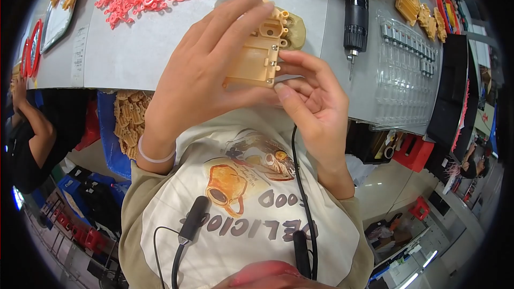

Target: The person assembles plastic components for a toy or electronic device by securing pink plastic gears into a plastic housing with screws, using an electric screwdriver.

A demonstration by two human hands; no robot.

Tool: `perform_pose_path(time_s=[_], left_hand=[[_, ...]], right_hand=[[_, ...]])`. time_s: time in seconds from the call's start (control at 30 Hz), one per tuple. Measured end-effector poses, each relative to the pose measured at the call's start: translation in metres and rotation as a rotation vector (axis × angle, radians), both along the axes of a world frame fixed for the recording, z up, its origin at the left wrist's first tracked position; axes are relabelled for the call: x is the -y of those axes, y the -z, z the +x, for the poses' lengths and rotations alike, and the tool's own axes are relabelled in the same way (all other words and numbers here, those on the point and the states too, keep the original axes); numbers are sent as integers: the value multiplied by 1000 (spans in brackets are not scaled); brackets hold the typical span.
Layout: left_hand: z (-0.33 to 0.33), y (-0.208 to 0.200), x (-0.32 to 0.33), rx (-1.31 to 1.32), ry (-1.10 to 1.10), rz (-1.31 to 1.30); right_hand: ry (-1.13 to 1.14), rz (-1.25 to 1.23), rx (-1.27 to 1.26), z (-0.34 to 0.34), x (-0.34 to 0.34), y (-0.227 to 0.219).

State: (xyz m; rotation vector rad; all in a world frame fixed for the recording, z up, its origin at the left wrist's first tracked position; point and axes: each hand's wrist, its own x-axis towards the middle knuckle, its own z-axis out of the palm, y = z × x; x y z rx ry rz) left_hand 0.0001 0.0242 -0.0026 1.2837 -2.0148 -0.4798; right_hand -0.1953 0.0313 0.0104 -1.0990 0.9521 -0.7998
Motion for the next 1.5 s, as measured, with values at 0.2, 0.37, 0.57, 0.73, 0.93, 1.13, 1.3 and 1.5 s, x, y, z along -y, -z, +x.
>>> perform_pose_path(time_s=[0.2, 0.37, 0.57, 0.73, 0.93, 1.13, 1.3, 1.5], left_hand=[[-15, -16, -12, 222, -113, 14], [-19, -20, -13, 271, -173, 33], [-20, -20, -5, 142, -154, 79], [-17, -15, -3, 75, -163, 54], [-17, -14, 1, 55, -140, 69], [-10, -15, 1, 0, -100, 116], [-5, -17, 4, -22, -64, 173], [1, -16, 10, -47, 3, 189]], right_hand=[[93, -132, -95, -13, 4, 3], [92, -193, -191, -23, 11, -6], [111, -419, -347, -30, 41, -33], [-145, -690, -582, -4, 103, -60], [-439, -1242, -801, 55, 161, -60], [-339, -885, -744, 39, 171, -91], [285, -866, -718, -72, 213, -83], [-5, -826, -698, -54, 180, -89]])
